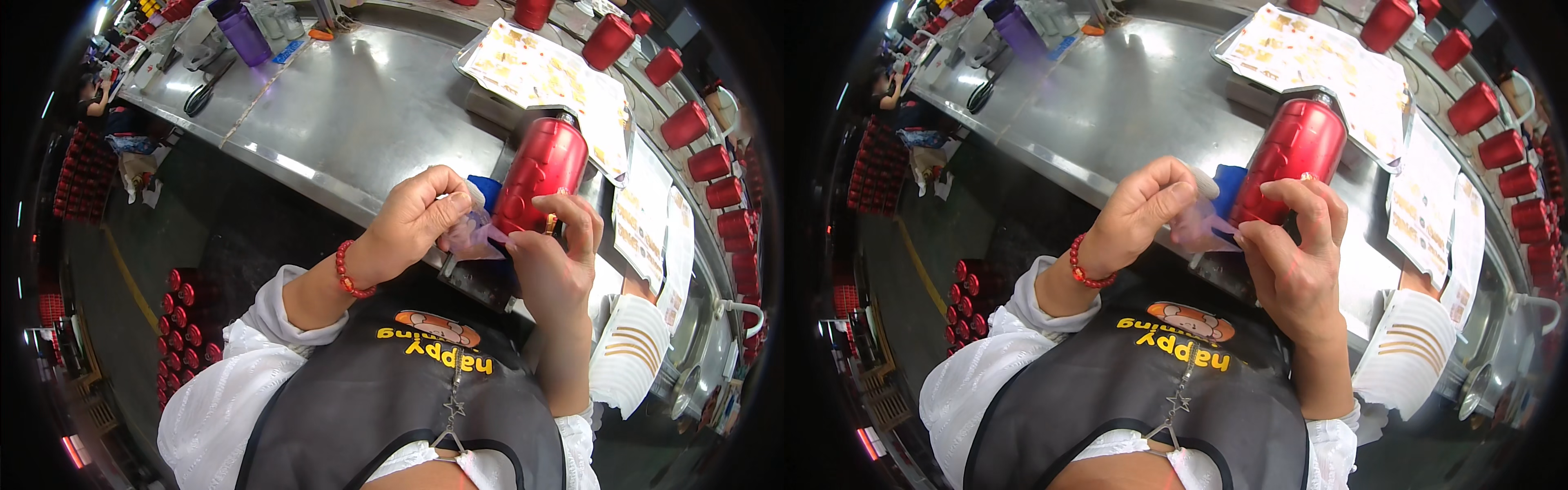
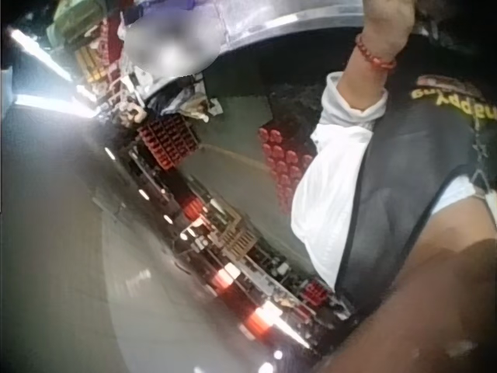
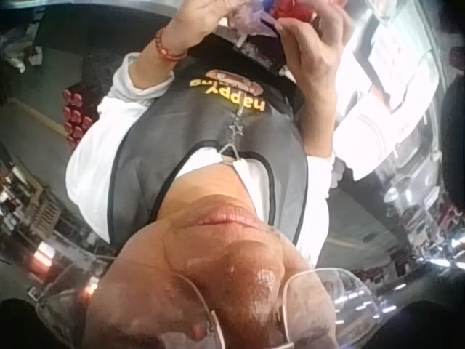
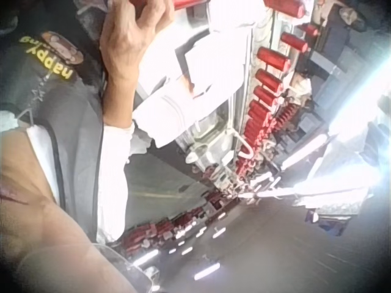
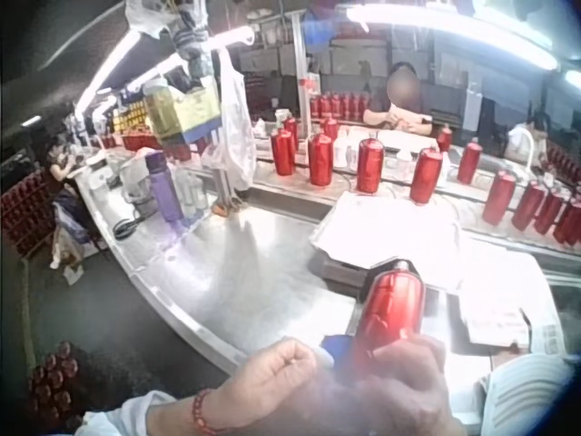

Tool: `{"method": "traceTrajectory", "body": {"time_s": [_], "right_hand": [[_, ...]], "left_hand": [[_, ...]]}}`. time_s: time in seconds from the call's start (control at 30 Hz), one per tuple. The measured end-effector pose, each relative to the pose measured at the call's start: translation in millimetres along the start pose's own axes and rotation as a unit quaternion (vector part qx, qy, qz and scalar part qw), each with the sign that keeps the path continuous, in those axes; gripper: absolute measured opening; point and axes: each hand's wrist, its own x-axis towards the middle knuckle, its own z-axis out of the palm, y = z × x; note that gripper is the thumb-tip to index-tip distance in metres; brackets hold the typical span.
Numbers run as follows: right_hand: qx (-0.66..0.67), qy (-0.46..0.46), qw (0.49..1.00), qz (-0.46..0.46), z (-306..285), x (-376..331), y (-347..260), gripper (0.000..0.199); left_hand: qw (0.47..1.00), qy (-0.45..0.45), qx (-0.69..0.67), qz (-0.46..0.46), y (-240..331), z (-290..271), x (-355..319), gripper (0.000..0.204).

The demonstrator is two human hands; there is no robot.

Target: The person applies gold stickers to a red cylindrical can, smoothing each with a green card and a wooden stick. The person rotates the can to apply multiple stickers and then places the finished can on a nearby tray.

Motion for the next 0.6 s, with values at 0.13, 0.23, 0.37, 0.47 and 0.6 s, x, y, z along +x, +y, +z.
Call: {"method": "traceTrajectory", "body": {"time_s": [0.13,0.23,0.37,0.47,0.6], "right_hand": [[0.011,0.001,1.0,0.002,2.3,-1.1,1.9,0.021],[0.011,0.002,1.0,0.013,1.2,-1.1,2.2,0.02],[0.0,-0.01,1.0,0.021,-1.8,3.2,2.6,0.019],[0.016,-0.011,0.999,0.029,-0.1,2.7,4.8,0.018],[0.023,-0.021,0.999,0.036,-0.6,5.9,3.1,0.018]], "left_hand": [[0.998,0.052,0.017,0.022,-4.8,-4.5,0.5,0.022],[0.996,0.085,0.018,0.033,-3.1,-6.8,2.4,0.023],[0.993,0.119,0.011,0.028,2.6,-14.5,5.1,0.023],[0.991,0.127,0.007,0.036,2.9,-16.1,6.5,0.023],[0.991,0.116,0.015,0.062,-3.7,-25.0,8.4,0.02]]}}
